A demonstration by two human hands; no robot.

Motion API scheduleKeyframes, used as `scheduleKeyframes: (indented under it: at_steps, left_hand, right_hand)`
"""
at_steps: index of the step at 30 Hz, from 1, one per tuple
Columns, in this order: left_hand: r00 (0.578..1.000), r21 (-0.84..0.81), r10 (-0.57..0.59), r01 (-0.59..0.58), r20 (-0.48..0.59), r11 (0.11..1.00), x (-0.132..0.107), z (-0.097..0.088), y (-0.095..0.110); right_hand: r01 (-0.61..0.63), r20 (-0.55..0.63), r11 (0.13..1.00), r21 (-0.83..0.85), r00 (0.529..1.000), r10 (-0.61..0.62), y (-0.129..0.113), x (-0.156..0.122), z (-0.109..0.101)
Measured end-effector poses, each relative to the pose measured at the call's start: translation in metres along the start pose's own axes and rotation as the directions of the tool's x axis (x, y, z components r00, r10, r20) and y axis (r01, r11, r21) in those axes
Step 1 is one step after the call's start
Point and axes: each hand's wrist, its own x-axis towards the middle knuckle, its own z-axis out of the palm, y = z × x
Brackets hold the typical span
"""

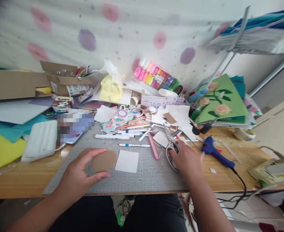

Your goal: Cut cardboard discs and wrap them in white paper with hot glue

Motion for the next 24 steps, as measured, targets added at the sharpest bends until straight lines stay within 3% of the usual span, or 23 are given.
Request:
scheduleKeyframes:
  at_steps: [6,8,9,11,12,14,15,20,24]
  left_hand:
    - [0.998,-0.042,-0.052,0.054,0.045,0.998,0.002,-0.001,-0.006]
    - [0.994,-0.055,-0.047,0.052,0.095,0.997,0.001,0.0,-0.007]
    - [0.991,-0.067,-0.041,0.05,0.129,0.997,0.002,0.0,-0.006]
    - [0.979,-0.102,-0.023,0.044,0.202,0.994,0.003,0.003,-0.004]
    - [0.972,-0.122,-0.013,0.043,0.234,0.992,0.004,0.004,-0.003]
    - [0.962,-0.146,-0.01,0.052,0.274,0.988,0.007,0.005,0.0]
    - [0.958,-0.147,-0.016,0.06,0.286,0.987,0.008,0.006,0.0]
    - [0.947,-0.133,-0.043,0.089,0.318,0.987,0.008,0.003,-0.001]
    - [0.929,-0.096,-0.008,0.047,0.37,0.994,-0.001,0.001,-0.004]
  right_hand:
    - [0.088,-0.09,0.985,-0.146,0.991,-0.102,0.012,0.009,0.004]
    - [0.186,-0.256,0.978,-0.091,0.945,-0.203,0.004,-0.001,0.001]
    - [0.275,-0.361,0.961,-0.025,0.894,-0.266,-0.005,-0.01,-0.001]
    - [0.535,-0.503,0.828,0.167,0.769,-0.394,-0.03,-0.03,-0.003]
    - [0.672,-0.494,0.686,0.28,0.713,-0.497,-0.045,-0.04,-0.003]
    - [0.756,-0.361,0.421,0.501,0.625,-0.692,-0.074,-0.056,0.0]
    - [0.735,-0.321,0.344,0.584,0.599,-0.734,-0.087,-0.061,0.003]
    - [0.62,-0.328,0.187,0.762,0.619,-0.714,-0.111,-0.065,0.02]
    - [0.644,-0.354,0.143,0.752,0.577,-0.736,-0.105,-0.07,0.027]
